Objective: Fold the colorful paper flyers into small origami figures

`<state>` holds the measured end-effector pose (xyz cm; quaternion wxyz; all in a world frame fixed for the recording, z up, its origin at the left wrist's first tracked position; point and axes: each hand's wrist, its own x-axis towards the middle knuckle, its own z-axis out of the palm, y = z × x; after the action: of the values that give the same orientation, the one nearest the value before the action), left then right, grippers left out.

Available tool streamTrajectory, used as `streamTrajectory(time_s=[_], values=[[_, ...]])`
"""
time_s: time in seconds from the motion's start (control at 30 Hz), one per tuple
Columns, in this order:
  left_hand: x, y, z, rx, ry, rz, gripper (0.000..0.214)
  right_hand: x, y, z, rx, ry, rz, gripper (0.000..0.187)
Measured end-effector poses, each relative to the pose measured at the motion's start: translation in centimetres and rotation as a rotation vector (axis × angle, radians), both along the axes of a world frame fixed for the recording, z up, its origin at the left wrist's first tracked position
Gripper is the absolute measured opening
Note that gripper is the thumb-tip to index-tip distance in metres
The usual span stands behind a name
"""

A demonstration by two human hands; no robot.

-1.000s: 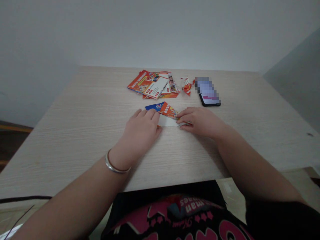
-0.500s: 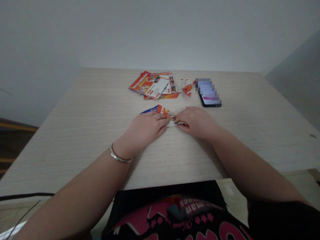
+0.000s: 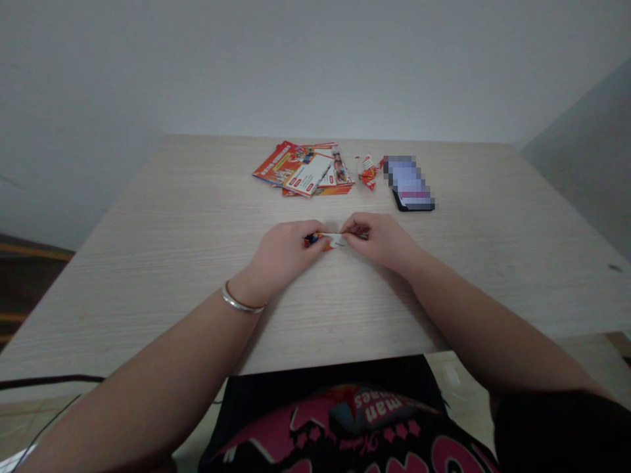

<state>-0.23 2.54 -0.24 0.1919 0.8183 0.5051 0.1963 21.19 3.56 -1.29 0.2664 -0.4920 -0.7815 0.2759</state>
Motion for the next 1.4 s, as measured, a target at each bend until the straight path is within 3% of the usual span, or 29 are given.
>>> streamTrajectory(time_s=[0.17,0.33,0.77,1.03,1.4], values=[[0.7,-0.2,-0.2,0.002,-0.032,-0.007,0.022,-1.1,-0.1,-0.2,-0.083,0.167,-0.041,0.001],[0.7,-0.3,0.0,0.009,-0.045,-0.01,0.023,-1.2,-0.2,-0.1,-0.161,0.221,-0.022,0.006],[-0.8,-0.2,1.7,-0.105,-0.12,0.0,0.022,-0.2,0.0,1.2,-0.245,0.09,-0.051,0.003],[-1.8,0.1,2.6,-0.086,-0.108,0.048,0.02,1.1,0.6,0.9,-0.196,0.1,-0.058,0.004],[-2.5,0.5,2.7,-0.076,-0.119,0.093,0.02,2.3,0.9,1.2,-0.265,0.078,-0.073,0.003]])
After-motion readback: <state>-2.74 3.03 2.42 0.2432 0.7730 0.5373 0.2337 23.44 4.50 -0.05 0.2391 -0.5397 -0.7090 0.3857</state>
